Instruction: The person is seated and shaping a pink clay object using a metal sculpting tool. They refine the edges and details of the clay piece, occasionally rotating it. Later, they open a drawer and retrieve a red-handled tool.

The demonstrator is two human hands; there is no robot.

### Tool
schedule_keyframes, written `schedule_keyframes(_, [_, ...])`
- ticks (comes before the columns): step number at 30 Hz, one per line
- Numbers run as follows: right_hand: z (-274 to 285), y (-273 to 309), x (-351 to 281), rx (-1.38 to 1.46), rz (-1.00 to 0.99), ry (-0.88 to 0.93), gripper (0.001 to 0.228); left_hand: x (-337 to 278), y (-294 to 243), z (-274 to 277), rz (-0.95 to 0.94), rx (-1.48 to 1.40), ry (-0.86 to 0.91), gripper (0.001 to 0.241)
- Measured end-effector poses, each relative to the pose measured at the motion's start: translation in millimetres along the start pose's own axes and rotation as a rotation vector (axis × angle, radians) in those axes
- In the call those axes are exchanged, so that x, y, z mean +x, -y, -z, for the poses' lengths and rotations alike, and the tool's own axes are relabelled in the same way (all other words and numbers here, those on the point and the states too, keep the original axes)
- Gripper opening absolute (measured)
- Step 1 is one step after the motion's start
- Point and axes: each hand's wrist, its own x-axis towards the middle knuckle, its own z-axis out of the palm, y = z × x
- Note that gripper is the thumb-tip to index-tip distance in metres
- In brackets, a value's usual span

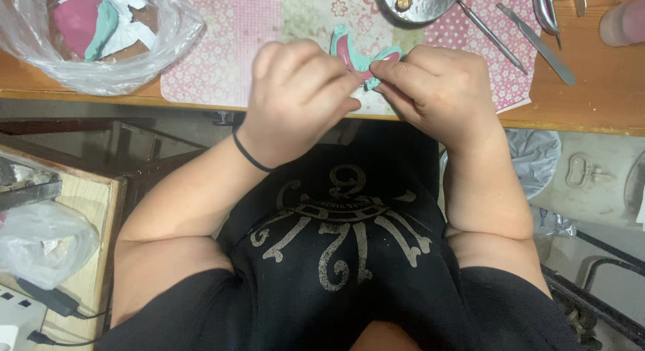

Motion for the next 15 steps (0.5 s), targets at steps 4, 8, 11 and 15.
schedule_keyframes(4, [0.7,2.0,1.6,0.015,-0.005,-0.014,0.006,7.8,-4.7,-4.3,-0.113,0.113,-0.074,0.017])
schedule_keyframes(8, [1.3,2.4,2.7,0.013,0.006,-0.022,0.006,10.2,-1.8,-9.5,-0.141,0.164,-0.096,0.006])
schedule_keyframes(11, [0.7,1.2,1.4,0.018,0.009,0.005,0.008,5.7,3.4,-9.9,-0.113,0.079,0.027,0.028])
schedule_keyframes(15, [1.0,1.9,2.0,0.035,0.012,-0.009,0.010,9.0,2.3,-10.7,-0.104,0.086,0.002,0.028])
